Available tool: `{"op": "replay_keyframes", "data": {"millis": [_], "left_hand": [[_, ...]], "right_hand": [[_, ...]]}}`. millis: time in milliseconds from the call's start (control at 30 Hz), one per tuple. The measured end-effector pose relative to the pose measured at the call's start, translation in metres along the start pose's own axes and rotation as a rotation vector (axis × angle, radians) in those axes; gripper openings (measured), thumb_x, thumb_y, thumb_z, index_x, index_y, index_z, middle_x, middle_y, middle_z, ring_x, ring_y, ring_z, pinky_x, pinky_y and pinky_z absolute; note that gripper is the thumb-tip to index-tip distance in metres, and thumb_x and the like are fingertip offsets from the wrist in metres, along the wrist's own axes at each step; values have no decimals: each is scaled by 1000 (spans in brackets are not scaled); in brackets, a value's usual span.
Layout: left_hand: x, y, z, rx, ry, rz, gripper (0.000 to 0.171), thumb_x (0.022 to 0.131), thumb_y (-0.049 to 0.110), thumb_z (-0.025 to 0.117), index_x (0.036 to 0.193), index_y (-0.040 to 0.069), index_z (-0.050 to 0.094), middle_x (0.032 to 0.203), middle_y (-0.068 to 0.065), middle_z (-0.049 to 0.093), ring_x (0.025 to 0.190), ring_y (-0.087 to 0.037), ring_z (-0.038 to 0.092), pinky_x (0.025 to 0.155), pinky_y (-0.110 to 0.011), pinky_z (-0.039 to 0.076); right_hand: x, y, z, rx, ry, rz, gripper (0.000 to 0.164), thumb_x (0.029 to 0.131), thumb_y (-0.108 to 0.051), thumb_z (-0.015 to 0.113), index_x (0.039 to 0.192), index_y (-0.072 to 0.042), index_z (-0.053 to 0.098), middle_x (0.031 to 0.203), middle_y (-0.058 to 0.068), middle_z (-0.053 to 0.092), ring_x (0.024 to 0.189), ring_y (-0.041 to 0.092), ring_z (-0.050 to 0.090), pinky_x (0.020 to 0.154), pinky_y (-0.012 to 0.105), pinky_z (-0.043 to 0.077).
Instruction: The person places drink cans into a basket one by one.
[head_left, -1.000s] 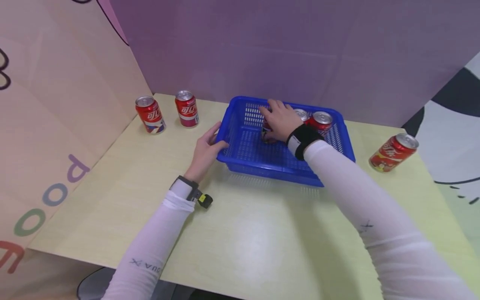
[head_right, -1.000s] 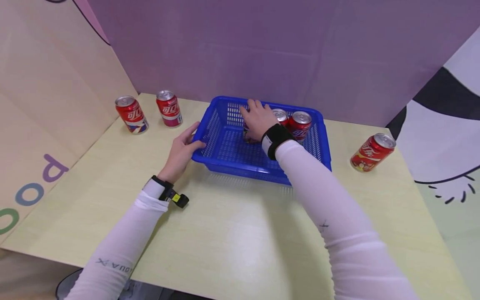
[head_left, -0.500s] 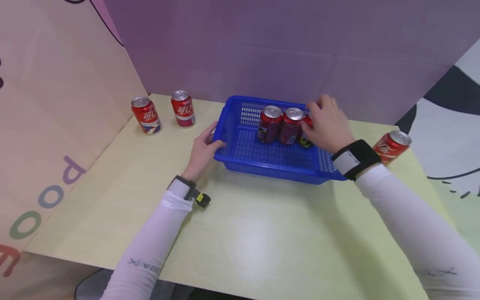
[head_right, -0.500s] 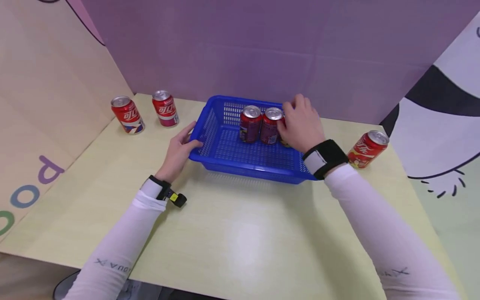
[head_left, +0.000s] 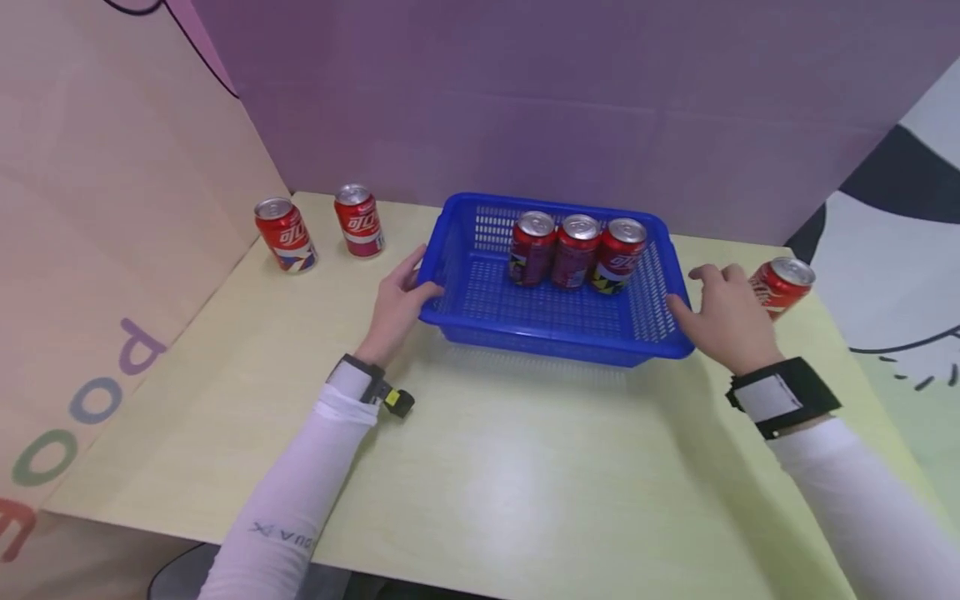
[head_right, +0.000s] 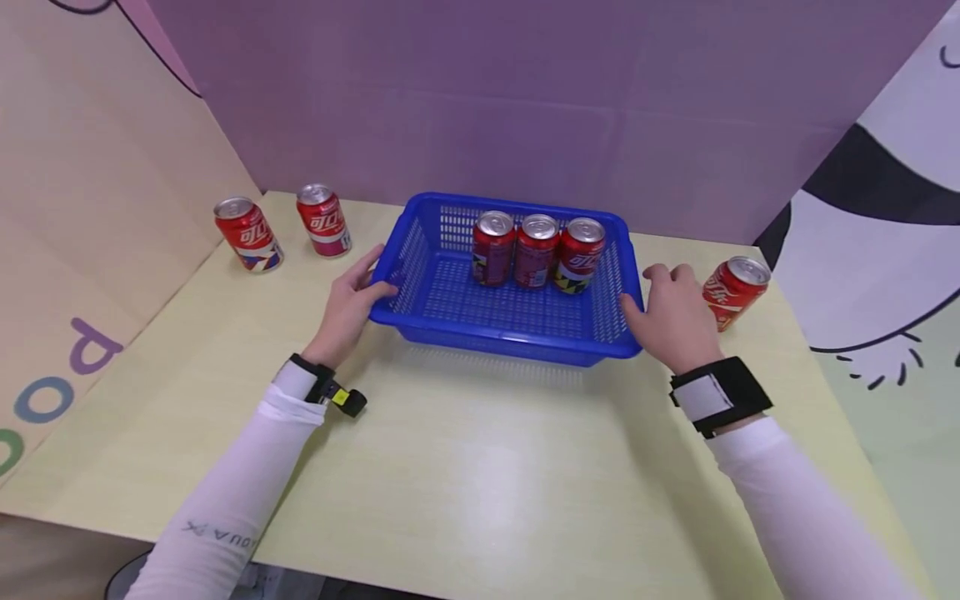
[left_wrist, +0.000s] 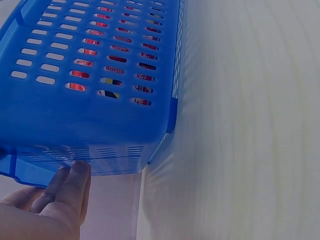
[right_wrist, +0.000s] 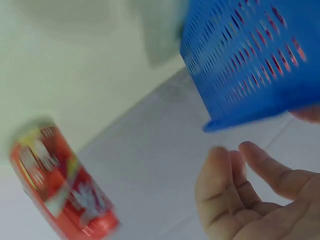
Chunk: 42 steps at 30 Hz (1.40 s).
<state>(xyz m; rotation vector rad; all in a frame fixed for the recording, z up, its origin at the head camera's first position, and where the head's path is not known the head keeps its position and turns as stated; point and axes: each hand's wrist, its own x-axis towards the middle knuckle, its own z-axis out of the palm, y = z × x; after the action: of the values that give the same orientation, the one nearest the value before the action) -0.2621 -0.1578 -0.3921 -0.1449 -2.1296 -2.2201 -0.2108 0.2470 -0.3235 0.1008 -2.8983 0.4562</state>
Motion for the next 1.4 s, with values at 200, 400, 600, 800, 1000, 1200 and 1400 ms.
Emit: {"op": "replay_keyframes", "data": {"millis": [200, 400, 600, 800, 1000, 1200, 1400], "left_hand": [[-4, 2, -3, -3, -1, -10, 68, 88, 2, 65, 150, 17, 42, 139, -14, 54, 124, -22, 54, 99, -34, 46], [-4, 3, -2, -6, 2, -11, 69, 87, 3, 65, 150, 18, 42, 137, -14, 56, 120, -23, 57, 96, -35, 48], [-2, 6, -3, 14, -7, -13, 70, 87, 3, 65, 151, 18, 41, 135, -14, 57, 118, -25, 58, 95, -35, 49], [2, 15, -8, 160, -68, -5, 70, 89, 4, 65, 152, 10, 37, 131, -20, 59, 115, -30, 60, 92, -37, 51], [14, 41, -26, 327, -183, -49, 50, 101, 24, 55, 143, 0, 46, 131, -20, 58, 113, -30, 60, 89, -39, 53], [37, 91, -56, 603, -140, 82, 36, 102, 25, 51, 122, -1, 64, 115, -16, 64, 99, -24, 62, 84, -36, 54], [64, 128, -78, 988, -78, 211, 40, 99, 21, 49, 127, -5, 62, 122, -21, 63, 110, -32, 58, 92, -46, 48]], "right_hand": [[-5, 2, 10, 152, -35, 20, 59, 100, -32, 51, 136, 14, 42, 97, 35, 62, 79, 43, 64, 66, 56, 53], [-6, 0, 14, 258, -35, 41, 61, 102, -28, 48, 145, 13, 33, 112, 41, 58, 94, 49, 63, 79, 61, 50], [-5, 2, 16, 317, -35, 67, 63, 103, -30, 46, 148, 11, 28, 130, 41, 47, 109, 53, 55, 90, 62, 45], [-4, 4, 19, 321, -35, 69, 63, 103, -31, 47, 148, 10, 29, 130, 40, 47, 110, 52, 55, 92, 62, 43], [-6, 7, 19, 323, -28, 64, 62, 103, -29, 48, 147, 11, 31, 124, 41, 51, 102, 52, 60, 85, 61, 48], [-5, 10, 17, 328, -25, 69, 62, 103, -30, 48, 147, 10, 31, 126, 41, 50, 103, 51, 59, 87, 61, 47], [-5, 10, 19, 335, -39, 72, 62, 103, -29, 48, 147, 11, 30, 129, 40, 48, 106, 50, 58, 90, 61, 45]]}}
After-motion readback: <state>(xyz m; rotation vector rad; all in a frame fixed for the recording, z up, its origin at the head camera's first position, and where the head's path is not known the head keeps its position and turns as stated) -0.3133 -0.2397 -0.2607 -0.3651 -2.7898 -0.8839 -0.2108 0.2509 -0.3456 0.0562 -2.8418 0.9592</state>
